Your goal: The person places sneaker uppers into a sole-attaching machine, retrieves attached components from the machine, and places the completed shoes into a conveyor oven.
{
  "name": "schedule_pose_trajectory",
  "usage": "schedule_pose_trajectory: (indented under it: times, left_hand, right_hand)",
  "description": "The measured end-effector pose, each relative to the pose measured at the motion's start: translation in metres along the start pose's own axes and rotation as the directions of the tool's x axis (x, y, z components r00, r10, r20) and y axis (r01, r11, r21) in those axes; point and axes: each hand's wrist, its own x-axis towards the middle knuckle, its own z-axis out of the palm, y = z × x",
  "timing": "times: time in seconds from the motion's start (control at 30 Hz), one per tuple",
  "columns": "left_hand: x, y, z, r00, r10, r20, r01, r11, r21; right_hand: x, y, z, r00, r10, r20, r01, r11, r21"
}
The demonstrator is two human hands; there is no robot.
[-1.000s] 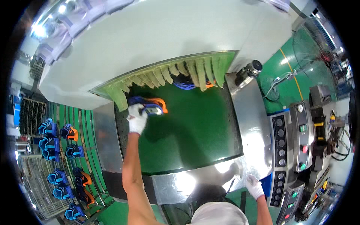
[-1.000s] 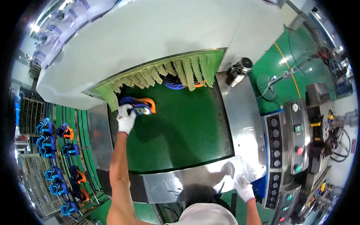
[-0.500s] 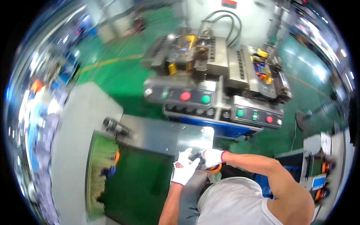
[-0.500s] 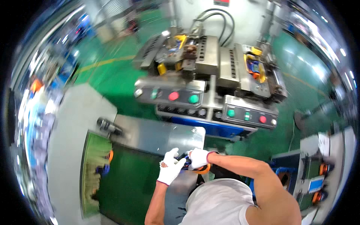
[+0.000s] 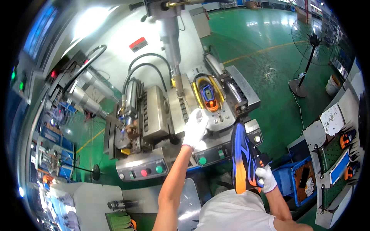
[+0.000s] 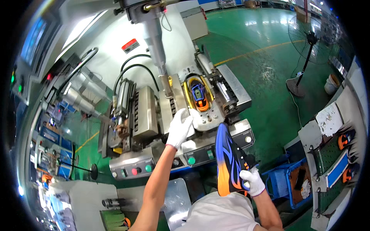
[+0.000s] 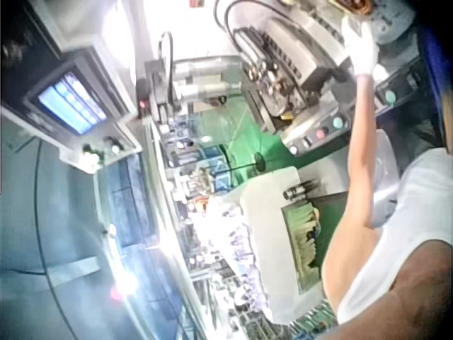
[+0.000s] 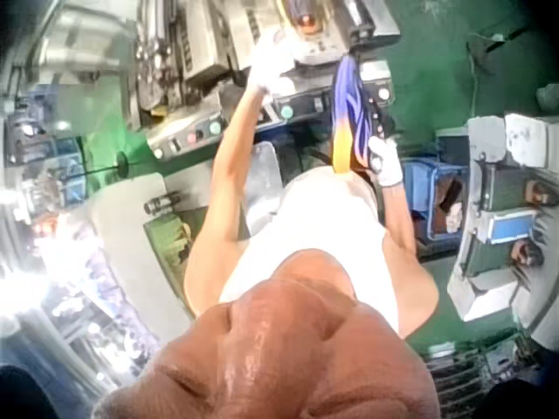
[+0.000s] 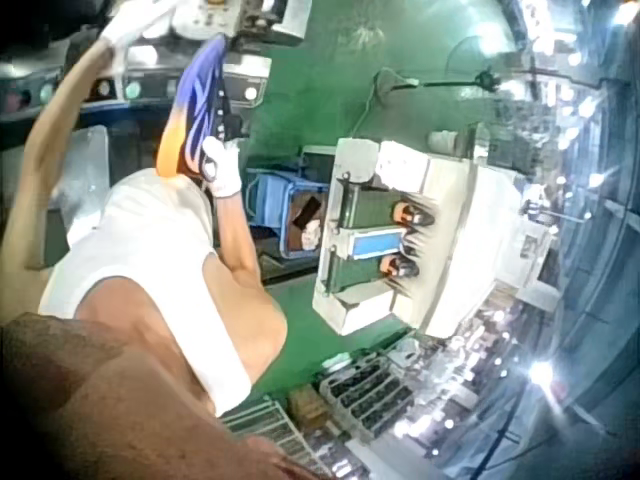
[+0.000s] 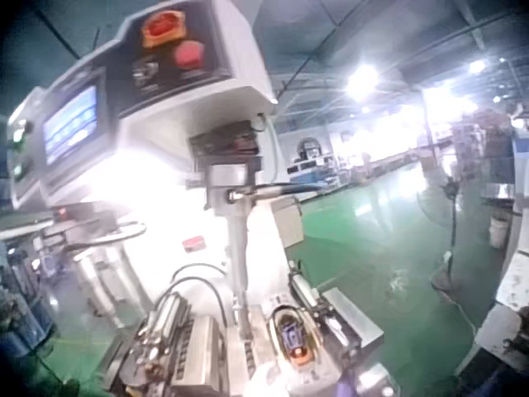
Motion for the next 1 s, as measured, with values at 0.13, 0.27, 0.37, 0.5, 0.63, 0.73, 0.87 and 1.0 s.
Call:
schedule_pose_trajectory:
  times: [0.13,0.27,0.37,0.5,0.63,0.73,0.87,1.0]
  left_hand:
    - [0.131,-0.028,0.069,0.969,-0.204,-0.139,0.226,0.960,0.166]
    - [0.197,-0.035,0.123,0.947,-0.244,-0.211,0.307,0.880,0.362]
    - [0.224,-0.069,0.138,0.959,-0.156,-0.238,0.262,0.807,0.529]
    - [0.260,-0.060,0.111,0.967,-0.225,-0.115,0.251,0.803,0.540]
    - [0.230,-0.034,0.039,0.957,-0.260,-0.131,0.287,0.914,0.286]
    - [0.148,0.024,-0.004,0.970,-0.208,-0.123,0.232,0.945,0.230]
    - [0.011,0.030,-0.061,0.964,-0.199,-0.177,0.190,0.980,-0.067]
    - [-0.123,0.008,-0.108,0.987,-0.143,-0.079,0.155,0.971,0.184]
  right_hand:
    - [-0.005,0.001,-0.041,0.985,-0.049,-0.168,0.057,0.997,0.049]
    - [-0.032,-0.006,-0.064,0.950,-0.075,-0.303,0.097,0.994,0.056]
    - [-0.041,-0.008,-0.072,0.945,-0.027,-0.325,0.055,0.996,0.077]
    - [0.004,-0.040,-0.033,0.879,-0.005,-0.476,-0.060,0.991,-0.121]
    - [0.038,-0.039,-0.031,0.887,0.010,-0.461,-0.123,0.969,-0.215]
    - [0.071,-0.050,-0.012,0.922,-0.172,-0.346,-0.019,0.874,-0.486]
    - [0.180,-0.060,0.032,0.960,-0.190,-0.206,0.023,0.786,-0.618]
    - [0.350,-0.065,0.092,0.997,0.049,0.060,-0.017,0.897,-0.441]
